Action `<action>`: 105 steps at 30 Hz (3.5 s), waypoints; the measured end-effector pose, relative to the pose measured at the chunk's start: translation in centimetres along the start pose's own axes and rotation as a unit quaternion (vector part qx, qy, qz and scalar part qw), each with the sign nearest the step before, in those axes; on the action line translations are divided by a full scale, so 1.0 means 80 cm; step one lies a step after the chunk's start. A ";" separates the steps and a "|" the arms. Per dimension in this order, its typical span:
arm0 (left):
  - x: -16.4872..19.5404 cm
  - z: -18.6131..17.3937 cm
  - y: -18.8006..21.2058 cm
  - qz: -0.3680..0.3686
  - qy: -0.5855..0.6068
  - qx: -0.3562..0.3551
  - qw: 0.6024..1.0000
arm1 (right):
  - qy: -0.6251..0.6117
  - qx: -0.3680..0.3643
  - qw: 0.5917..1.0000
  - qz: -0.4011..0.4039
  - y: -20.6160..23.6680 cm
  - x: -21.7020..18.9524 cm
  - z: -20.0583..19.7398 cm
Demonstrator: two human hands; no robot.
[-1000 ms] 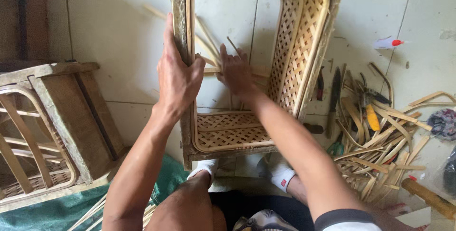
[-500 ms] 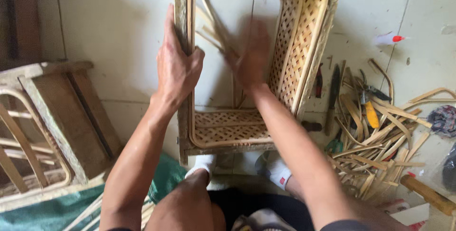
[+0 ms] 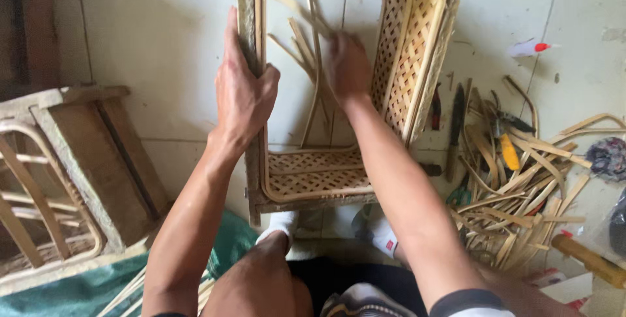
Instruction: The person sits on the floor and squeezes glue from a bottle along the rim and strips of a woven bamboo basket held in a wooden frame. They then fit the basket into the frame, press the strips into place, and use a hammer to tap the frame edges to secure the basket.
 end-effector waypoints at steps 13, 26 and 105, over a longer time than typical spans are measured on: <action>-0.006 0.004 0.001 -0.014 0.008 -0.008 1.000 | 0.167 -0.151 0.971 0.078 -0.003 -0.006 0.073; -0.039 0.020 -0.033 -0.049 -0.002 -0.040 0.998 | -0.019 -0.471 0.857 0.210 -0.020 -0.027 -0.040; -0.113 -0.218 0.146 -0.042 0.256 0.230 0.938 | -0.523 -0.210 0.811 -0.154 0.054 -0.270 -0.153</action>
Point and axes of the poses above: each hand's wrist, its own y-axis away from the middle knuckle, its own z-axis out of the palm, x = y × z, the point moved 5 cm from there along -y, towards the middle knuckle, and after that the axes turned 4 degrees about -y, right-handed, at the moved point
